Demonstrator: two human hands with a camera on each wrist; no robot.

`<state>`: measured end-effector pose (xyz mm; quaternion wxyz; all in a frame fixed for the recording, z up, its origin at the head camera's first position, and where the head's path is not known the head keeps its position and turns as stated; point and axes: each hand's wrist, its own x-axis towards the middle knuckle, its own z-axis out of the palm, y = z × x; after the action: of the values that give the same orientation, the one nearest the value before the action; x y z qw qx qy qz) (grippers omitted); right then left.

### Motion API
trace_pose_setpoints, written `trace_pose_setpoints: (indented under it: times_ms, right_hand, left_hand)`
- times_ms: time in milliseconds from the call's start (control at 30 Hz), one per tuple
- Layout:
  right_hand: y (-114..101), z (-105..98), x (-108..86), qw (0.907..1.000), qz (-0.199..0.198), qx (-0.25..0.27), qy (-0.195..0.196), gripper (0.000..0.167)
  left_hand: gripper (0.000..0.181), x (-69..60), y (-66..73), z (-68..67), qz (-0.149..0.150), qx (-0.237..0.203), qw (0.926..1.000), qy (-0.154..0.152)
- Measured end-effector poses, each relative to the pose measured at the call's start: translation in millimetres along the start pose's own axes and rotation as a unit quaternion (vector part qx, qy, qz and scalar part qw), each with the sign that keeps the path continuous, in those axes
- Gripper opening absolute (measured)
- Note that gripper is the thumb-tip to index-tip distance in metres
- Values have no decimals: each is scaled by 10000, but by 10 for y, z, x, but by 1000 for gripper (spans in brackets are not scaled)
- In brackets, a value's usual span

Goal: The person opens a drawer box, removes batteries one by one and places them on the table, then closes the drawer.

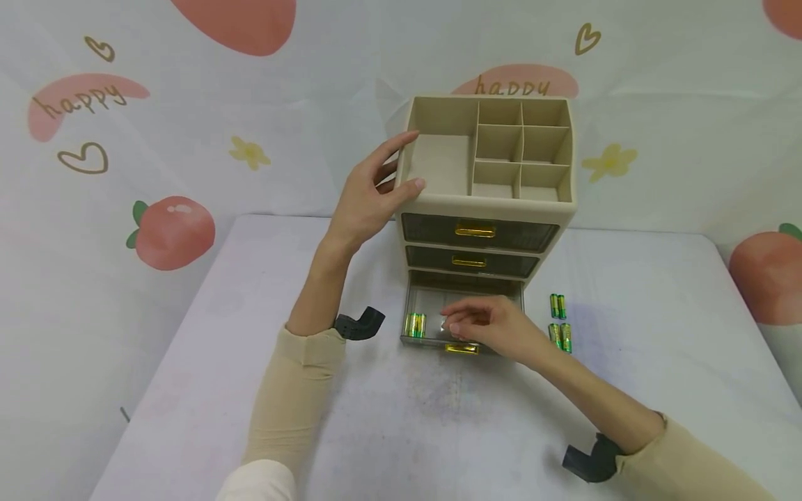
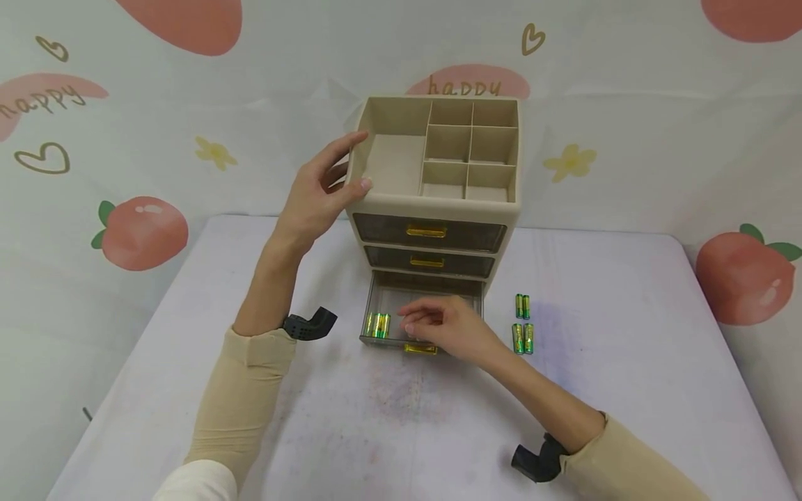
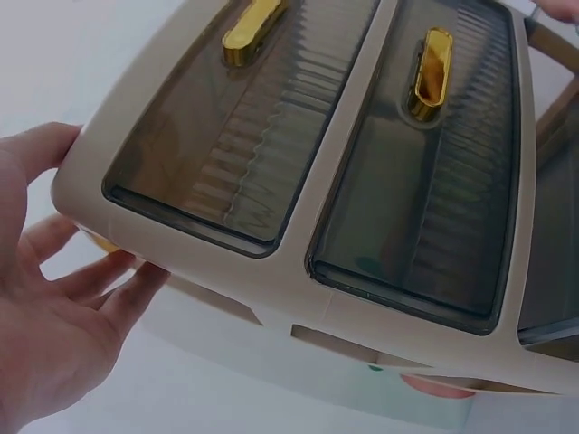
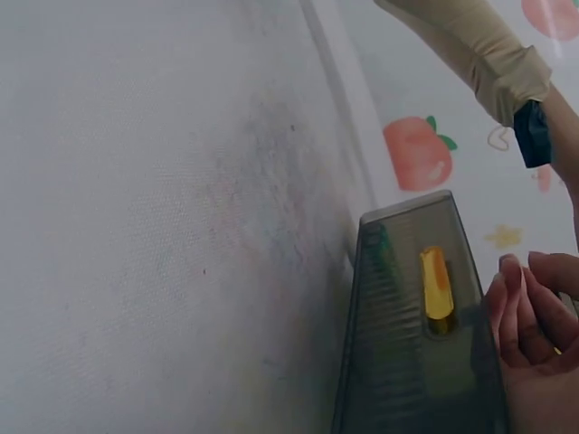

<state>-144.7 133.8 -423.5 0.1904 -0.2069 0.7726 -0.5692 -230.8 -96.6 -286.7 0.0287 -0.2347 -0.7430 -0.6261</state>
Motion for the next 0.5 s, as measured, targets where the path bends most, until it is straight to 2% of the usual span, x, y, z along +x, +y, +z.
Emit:
trace_pose_setpoints:
  times_ms: [233, 500]
  right_hand:
    - [56, 19, 85, 9995, -30, -328, -28, 30]
    - [82, 27, 151, 9991, -48, -377, -197, 30]
  left_hand:
    - [61, 22, 3, 26, 7, 69, 10000, 60]
    - [61, 13, 14, 47, -85, 156, 9997, 196]
